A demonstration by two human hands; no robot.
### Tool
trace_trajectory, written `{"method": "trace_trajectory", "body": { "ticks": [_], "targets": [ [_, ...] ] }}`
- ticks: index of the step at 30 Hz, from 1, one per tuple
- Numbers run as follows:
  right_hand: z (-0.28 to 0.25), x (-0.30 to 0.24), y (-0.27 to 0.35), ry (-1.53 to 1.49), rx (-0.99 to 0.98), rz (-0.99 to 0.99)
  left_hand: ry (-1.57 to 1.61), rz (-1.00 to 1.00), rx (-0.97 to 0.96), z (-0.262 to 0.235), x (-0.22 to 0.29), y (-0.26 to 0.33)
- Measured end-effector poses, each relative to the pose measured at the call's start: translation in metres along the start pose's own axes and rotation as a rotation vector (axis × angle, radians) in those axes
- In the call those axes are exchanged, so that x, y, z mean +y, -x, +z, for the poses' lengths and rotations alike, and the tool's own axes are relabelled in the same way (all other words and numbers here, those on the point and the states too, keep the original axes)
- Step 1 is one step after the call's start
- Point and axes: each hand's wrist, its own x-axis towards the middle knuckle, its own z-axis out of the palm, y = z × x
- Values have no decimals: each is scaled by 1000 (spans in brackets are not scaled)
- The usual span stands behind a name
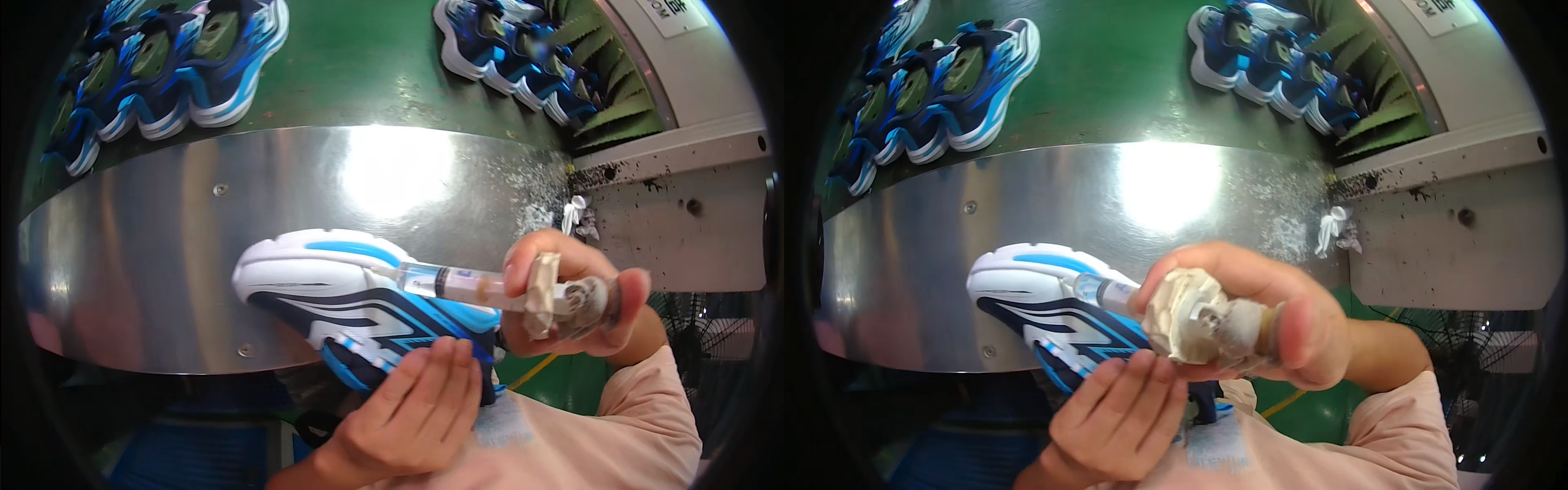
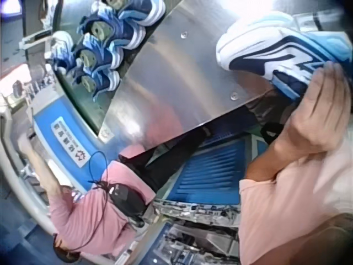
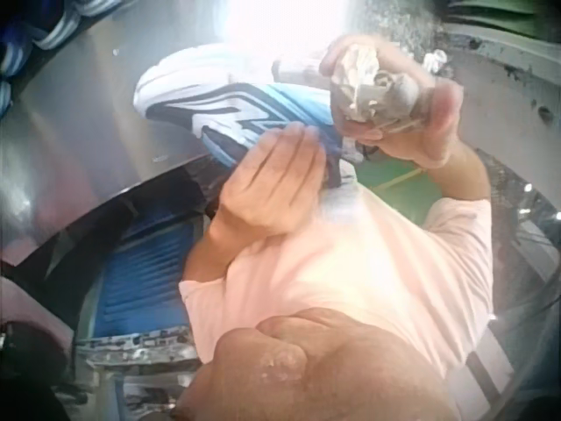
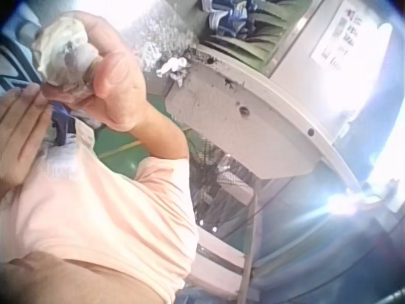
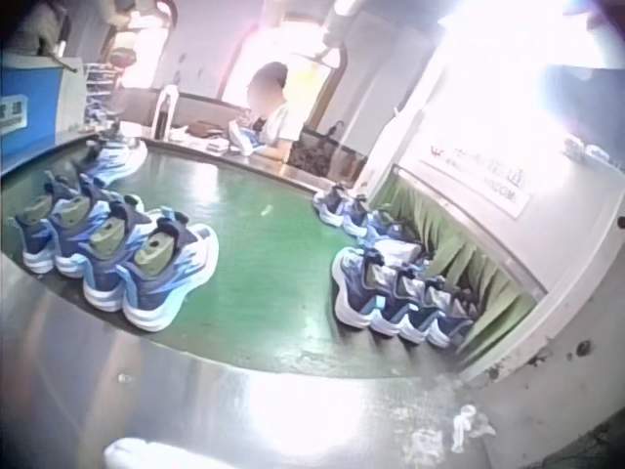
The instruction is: The person repeatedly picks up blue and white sneakers from a metal table and uses a syringe to apply a clear liquid along the sole edges. After each application, the shoe is placed back on the table among other identical shoes.
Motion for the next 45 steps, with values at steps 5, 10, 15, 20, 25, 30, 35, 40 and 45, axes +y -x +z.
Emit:
{"method": "trace_trajectory", "body": {
  "ticks": [5,10,15,20,25,30,35,40,45],
  "targets": [
    [-5,30,26,-96,7,-77,-71,-47,-48,4,13,-2],
    [-15,53,44,-161,-67,-172,-166,-38,-107,1,18,-8],
    [-25,67,58,-219,-102,-238,-206,-12,-108,4,18,-12],
    [-41,82,70,-258,-163,-269,-268,-43,-171,0,25,-16],
    [-66,97,78,-311,-207,-312,-275,-16,-232,2,23,-29],
    [-85,118,75,-506,-228,-363,-291,16,-349,-5,21,-56],
    [-98,137,70,-643,-155,-416,-263,82,-517,0,5,-85],
    [-97,146,66,-742,-119,-431,-219,143,-615,10,-13,-119],
    [-96,156,71,-775,-87,-499,-227,269,-728,22,-15,-145]
  ]
}}
